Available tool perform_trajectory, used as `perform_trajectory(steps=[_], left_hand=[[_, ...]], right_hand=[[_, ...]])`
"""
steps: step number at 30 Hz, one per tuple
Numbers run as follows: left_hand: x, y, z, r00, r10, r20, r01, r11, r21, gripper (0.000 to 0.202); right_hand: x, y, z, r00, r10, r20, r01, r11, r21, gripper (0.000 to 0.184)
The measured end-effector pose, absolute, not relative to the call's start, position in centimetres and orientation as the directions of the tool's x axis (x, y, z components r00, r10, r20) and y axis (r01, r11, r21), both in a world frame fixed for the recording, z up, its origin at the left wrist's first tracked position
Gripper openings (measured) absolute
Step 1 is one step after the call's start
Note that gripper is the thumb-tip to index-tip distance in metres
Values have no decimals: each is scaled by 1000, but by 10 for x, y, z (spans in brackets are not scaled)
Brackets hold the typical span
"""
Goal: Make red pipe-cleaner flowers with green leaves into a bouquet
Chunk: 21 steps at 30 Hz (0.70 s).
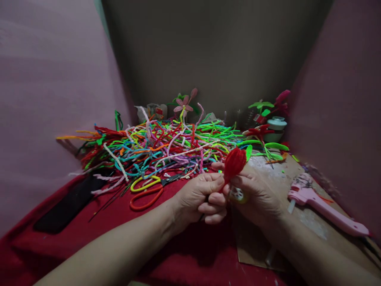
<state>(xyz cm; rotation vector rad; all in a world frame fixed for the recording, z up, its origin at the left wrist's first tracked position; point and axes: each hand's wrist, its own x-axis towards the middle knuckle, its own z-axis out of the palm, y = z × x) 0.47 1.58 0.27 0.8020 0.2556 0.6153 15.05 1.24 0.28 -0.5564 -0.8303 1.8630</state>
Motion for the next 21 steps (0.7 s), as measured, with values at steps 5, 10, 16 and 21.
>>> perform_trajectory(steps=[5, 10, 16, 21], left_hand=[[6, 15, 13, 646, 762, -47, -254, 273, 928, 25], [10, 9, 9, 307, 927, 216, 219, -289, 932, 22], [4, 9, -2, 295, 791, 536, 498, -606, 620, 15], [5, 10, 14, 307, 907, 287, 217, -361, 907, 17]], right_hand=[[147, 15, -2, -361, 932, -8, -657, -261, -707, 25], [143, 17, -6, -236, 970, -54, -676, -203, -709, 12], [142, 14, -9, -207, 978, -19, -644, -151, -750, 7], [143, 12, -3, -209, 977, 51, -611, -90, -786, 15]])
